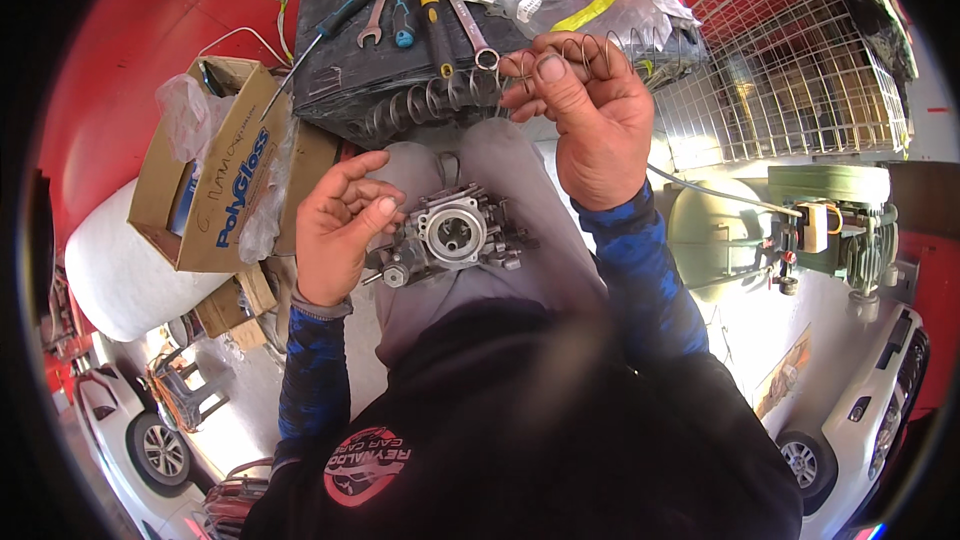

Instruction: The person is assembling and adjusting components of a carburetor, including inserting a spring and tightening screws.

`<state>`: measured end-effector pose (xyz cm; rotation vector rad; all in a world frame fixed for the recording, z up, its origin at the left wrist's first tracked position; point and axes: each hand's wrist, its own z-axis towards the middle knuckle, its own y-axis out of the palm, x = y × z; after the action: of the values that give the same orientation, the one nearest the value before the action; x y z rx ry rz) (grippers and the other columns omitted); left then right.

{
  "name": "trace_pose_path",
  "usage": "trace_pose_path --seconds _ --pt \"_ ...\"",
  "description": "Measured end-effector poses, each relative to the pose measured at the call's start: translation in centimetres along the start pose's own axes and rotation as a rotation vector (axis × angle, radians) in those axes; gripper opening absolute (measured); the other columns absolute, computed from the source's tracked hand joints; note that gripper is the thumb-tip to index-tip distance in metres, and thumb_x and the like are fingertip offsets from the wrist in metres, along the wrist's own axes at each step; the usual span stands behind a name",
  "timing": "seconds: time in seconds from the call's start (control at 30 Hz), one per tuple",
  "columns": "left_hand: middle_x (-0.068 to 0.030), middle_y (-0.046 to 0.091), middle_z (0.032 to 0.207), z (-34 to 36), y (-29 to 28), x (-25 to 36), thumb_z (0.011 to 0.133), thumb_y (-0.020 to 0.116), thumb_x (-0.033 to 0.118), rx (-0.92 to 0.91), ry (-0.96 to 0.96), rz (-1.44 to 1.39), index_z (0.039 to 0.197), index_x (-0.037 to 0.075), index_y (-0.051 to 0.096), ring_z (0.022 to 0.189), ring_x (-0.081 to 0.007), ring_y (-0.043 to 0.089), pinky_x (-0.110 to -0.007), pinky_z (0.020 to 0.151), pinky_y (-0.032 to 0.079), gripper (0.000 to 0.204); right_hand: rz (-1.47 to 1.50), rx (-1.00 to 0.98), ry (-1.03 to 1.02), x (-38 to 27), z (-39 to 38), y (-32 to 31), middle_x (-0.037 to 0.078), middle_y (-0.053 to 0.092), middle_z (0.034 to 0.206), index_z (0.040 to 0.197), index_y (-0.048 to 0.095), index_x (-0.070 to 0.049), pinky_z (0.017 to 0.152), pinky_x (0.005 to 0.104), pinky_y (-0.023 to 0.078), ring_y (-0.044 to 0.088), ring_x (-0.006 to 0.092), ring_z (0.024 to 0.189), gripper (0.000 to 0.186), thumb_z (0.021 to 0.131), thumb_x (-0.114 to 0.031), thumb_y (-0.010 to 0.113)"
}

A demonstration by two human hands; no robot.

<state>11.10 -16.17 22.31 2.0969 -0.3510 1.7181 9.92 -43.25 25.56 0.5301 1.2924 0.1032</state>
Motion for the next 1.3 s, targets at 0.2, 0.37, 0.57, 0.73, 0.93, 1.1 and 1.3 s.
trace_pose_path --seconds 0.2,0.37,0.57,0.73,0.93,1.1,1.3 --pt "-0.0168 0.065 0.126 -2.9 -0.1 -0.9 0.078 0.086 0.030 -0.100 0.264 0.795 0.139 0.003 0.057 0.121 -0.0287 0.062 -0.045 0.108 0.043 0.073 -0.033 0.055 -0.020 -0.4 -0.7 -2.6 0.020 0.073 0.107 0.118 0.061 0.005 0.070 0.0313 0.056 0.071 0.0229 0.083 0.029 0.098 -0.014 0.070" --pt "-0.0120 0.065 0.129 -3.1 2.5 -2.2 0.077 0.081 0.049 -0.067 0.357 1.260 0.135 0.009 0.063 0.124 -0.0328 0.059 -0.054 0.115 0.031 0.072 -0.061 0.058 -0.022 0.4 -1.4 -3.3 0.019 0.072 0.106 0.118 0.061 0.006 0.070 0.0315 0.056 0.071 0.0226 0.085 0.030 0.097 -0.013 0.071" --pt "-0.0115 0.072 0.122 1.1 -0.5 -2.6 0.075 0.085 0.039 -0.071 0.253 1.161 0.127 0.008 0.069 0.116 -0.0315 0.064 -0.046 0.107 0.041 0.063 -0.044 0.106 0.000 0.8 -1.7 -3.6 0.018 0.072 0.107 0.119 0.061 0.006 0.071 0.0316 0.056 0.071 0.0223 0.086 0.031 0.097 -0.013 0.071" --pt "-0.0172 0.074 0.111 3.4 -1.5 -2.5 0.072 0.089 0.025 -0.100 0.216 1.028 0.122 0.002 0.070 0.102 -0.0352 0.071 -0.040 0.090 0.054 0.058 -0.054 0.092 0.007 0.8 -1.7 -4.7 0.019 0.073 0.106 0.120 0.062 0.006 0.073 0.0316 0.056 0.071 0.0222 0.085 0.031 0.098 -0.014 0.070" --pt "-0.0154 0.074 0.110 3.3 -1.3 -2.5 0.071 0.089 0.027 -0.089 0.208 0.997 0.122 0.004 0.070 0.102 -0.0338 0.070 -0.040 0.092 0.052 0.059 -0.047 0.107 0.021 0.9 -1.5 -4.9 0.022 0.073 0.106 0.121 0.062 0.006 0.074 0.0313 0.056 0.071 0.0218 0.085 0.031 0.099 -0.014 0.069" --pt "-0.0104 0.072 0.117 2.0 -0.4 -2.4 0.073 0.087 0.035 -0.076 0.215 1.085 0.126 0.009 0.070 0.108 -0.0308 0.066 -0.040 0.098 0.045 0.061 -0.060 0.080 0.045 1.3 -1.5 -5.0 0.023 0.073 0.106 0.122 0.062 0.006 0.075 0.0312 0.056 0.071 0.0225 0.084 0.031 0.099 -0.014 0.067" --pt "-0.0084 0.069 0.124 -0.1 0.7 -3.0 0.076 0.082 0.041 -0.044 0.307 1.209 0.131 0.010 0.067 0.112 -0.0286 0.063 -0.043 0.101 0.039 0.065 -0.085 0.061 0.057 1.5 -1.5 -5.4 0.023 0.072 0.104 0.122 0.061 0.006 0.076 0.0335 0.056 0.071 0.0240 0.084 0.032 0.100 -0.017 0.067"
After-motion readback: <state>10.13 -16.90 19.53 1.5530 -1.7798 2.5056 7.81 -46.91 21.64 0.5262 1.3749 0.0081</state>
